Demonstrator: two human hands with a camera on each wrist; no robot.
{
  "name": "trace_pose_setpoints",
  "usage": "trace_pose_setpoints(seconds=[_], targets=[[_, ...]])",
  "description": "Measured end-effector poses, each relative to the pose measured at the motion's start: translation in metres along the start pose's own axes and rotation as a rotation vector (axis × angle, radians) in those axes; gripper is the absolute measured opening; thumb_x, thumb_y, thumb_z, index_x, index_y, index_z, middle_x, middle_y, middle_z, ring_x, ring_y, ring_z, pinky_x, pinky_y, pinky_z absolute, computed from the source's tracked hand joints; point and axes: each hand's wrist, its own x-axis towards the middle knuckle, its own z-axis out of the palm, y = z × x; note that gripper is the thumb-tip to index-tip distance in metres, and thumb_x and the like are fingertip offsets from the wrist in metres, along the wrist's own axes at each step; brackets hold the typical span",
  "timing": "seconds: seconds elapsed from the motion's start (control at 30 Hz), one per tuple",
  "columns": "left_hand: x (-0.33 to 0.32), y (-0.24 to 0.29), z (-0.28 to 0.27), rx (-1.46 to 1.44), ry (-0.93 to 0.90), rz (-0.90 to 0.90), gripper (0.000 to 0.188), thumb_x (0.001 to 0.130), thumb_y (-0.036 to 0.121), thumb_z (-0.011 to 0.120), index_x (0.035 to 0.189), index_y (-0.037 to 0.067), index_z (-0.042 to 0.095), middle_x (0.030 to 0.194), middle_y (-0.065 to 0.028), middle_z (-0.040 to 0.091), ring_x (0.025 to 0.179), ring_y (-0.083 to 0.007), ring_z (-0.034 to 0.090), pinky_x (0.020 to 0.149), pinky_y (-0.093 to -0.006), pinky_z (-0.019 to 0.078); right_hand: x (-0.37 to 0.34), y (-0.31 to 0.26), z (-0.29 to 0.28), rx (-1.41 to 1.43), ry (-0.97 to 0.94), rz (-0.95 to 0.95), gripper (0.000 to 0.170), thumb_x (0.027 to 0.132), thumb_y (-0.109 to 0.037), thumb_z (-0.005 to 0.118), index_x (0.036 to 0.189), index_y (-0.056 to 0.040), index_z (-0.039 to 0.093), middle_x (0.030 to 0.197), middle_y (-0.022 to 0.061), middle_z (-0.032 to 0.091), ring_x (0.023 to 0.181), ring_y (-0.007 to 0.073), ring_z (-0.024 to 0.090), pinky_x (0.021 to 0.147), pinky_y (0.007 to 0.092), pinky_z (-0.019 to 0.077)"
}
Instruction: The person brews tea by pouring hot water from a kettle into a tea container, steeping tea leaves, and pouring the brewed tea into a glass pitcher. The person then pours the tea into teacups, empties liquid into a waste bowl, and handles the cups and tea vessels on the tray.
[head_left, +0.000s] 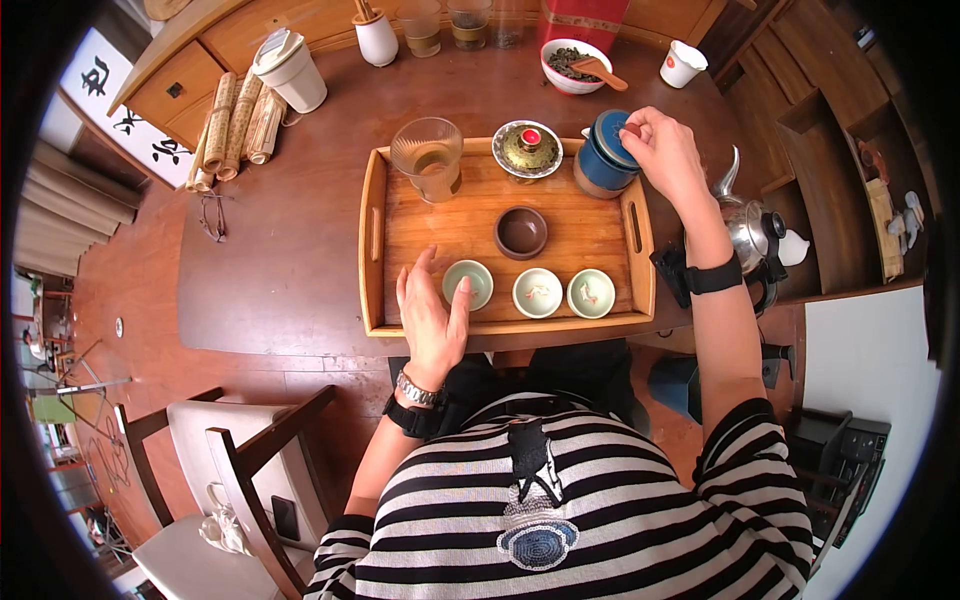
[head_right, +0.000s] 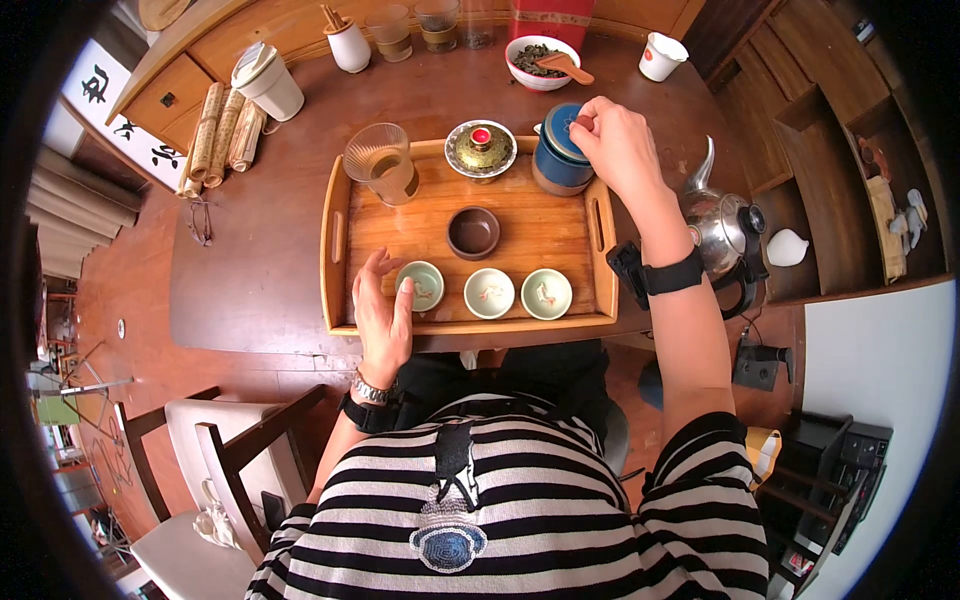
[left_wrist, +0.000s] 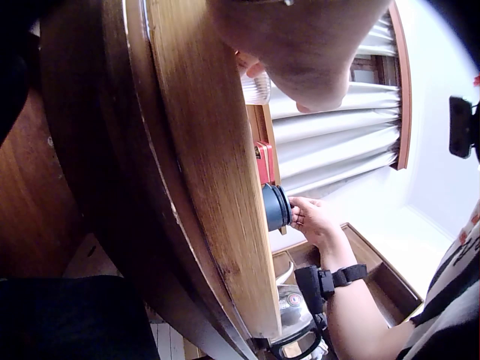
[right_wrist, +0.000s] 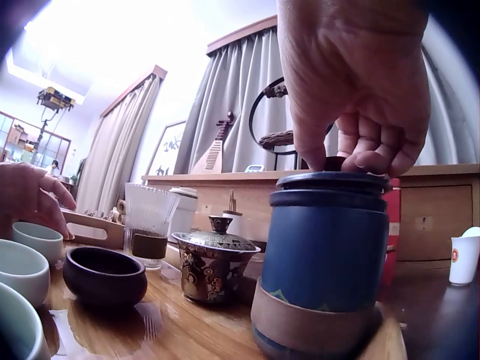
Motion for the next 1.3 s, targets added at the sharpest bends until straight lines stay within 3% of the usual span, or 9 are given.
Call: trace_pose_setpoints(seconds=[0.07,0.6,0.8,0.93,1.03,1.07,1.1,1.2,1.3], targets=[[0.000,0.000,0.000,-0.001,-0.003,-0.001,0.048,0.086,0.026,0.052,0.120,-0.004,0.039,0.107,-0.0171,0.056,0.106,-0.0310,0.049,0.102,-0.0451,0.0232,0.004,0.004,0.004,-0.031,-0.083,0.033,0.021,0.074,-0.017,0.060,0.086,0.0009,0.061,0.071,0.0160,0.063,0.070,0.0293,0.063,0.066,0.0353,0.0493],[0.001,0.002,0.000,0.008,-0.006,0.006,0.047,0.086,0.024,0.053,0.121,-0.004,0.039,0.107,-0.0170,0.056,0.105,-0.0305,0.050,0.101,-0.0445,0.0242,-0.002,0.003,0.007,-0.045,-0.049,-0.019,0.019,0.075,-0.016,0.060,0.083,0.0019,0.059,0.076,0.0177,0.064,0.073,0.0308,0.064,0.067,0.0373,0.0498],[0.001,-0.001,0.000,-0.044,0.006,-0.031,0.045,0.086,0.022,0.052,0.121,-0.004,0.040,0.107,-0.0167,0.056,0.106,-0.0323,0.048,0.098,-0.0416,0.0283,-0.007,0.010,0.010,-0.001,-0.012,-0.068,0.023,0.077,-0.017,0.062,0.089,0.0009,0.057,0.080,0.0164,0.061,0.071,0.0291,0.061,0.067,0.0350,0.0488],[0.001,-0.004,-0.001,-0.169,0.014,-0.131,0.043,0.087,0.022,0.052,0.121,-0.002,0.040,0.106,-0.0167,0.057,0.106,-0.0326,0.047,0.095,-0.0410,0.0307,-0.022,0.014,0.006,0.063,-0.009,-0.076,0.032,0.076,-0.020,0.065,0.101,-0.0021,0.056,0.081,0.0121,0.057,0.073,0.0237,0.058,0.067,0.0329,0.0482],[0.004,-0.005,-0.002,-0.349,0.009,-0.226,0.040,0.090,0.022,0.050,0.121,0.000,0.041,0.102,-0.0167,0.058,0.099,-0.0299,0.053,0.089,-0.0370,0.0376,-0.032,0.024,0.010,0.152,0.039,-0.103,0.040,0.075,-0.021,0.067,0.109,-0.0036,0.054,0.083,0.0102,0.056,0.074,0.0205,0.056,0.068,0.0321,0.0471],[0.006,-0.004,-0.004,-0.447,0.015,-0.246,0.037,0.091,0.021,0.048,0.120,-0.001,0.041,0.100,-0.0145,0.059,0.093,-0.0233,0.056,0.083,-0.0315,0.0416,-0.040,0.025,0.008,0.157,0.041,-0.089,0.039,0.075,-0.021,0.067,0.108,-0.0035,0.054,0.083,0.0105,0.057,0.075,0.0200,0.056,0.068,0.0314,0.0466],[0.007,-0.006,-0.006,-0.441,0.018,-0.253,0.037,0.091,0.021,0.048,0.120,-0.001,0.041,0.100,-0.0145,0.059,0.093,-0.0233,0.056,0.083,-0.0315,0.0416,-0.047,0.025,0.006,0.160,0.045,-0.076,0.039,0.075,-0.021,0.067,0.108,-0.0035,0.054,0.084,0.0107,0.057,0.076,0.0196,0.055,0.069,0.0307,0.0462],[0.014,-0.007,-0.013,-0.572,0.047,-0.300,0.033,0.093,0.018,0.047,0.118,-0.002,0.041,0.097,-0.0091,0.057,0.090,-0.0124,0.052,0.080,-0.0247,0.0421,-0.068,0.030,0.003,0.200,0.013,-0.032,0.037,0.076,-0.019,0.067,0.107,-0.0034,0.055,0.087,0.0111,0.058,0.079,0.0191,0.055,0.070,0.0301,0.0459],[0.023,-0.016,-0.020,-0.610,0.181,-0.303,0.029,0.091,0.014,0.052,0.113,-0.003,0.045,0.096,-0.0083,0.057,0.091,-0.0118,0.052,0.080,-0.0238,0.0428,-0.089,0.032,0.005,0.191,0.004,0.018,0.034,0.076,-0.017,0.066,0.104,-0.0020,0.056,0.090,0.0118,0.058,0.081,0.0204,0.056,0.073,0.0309,0.0456]])
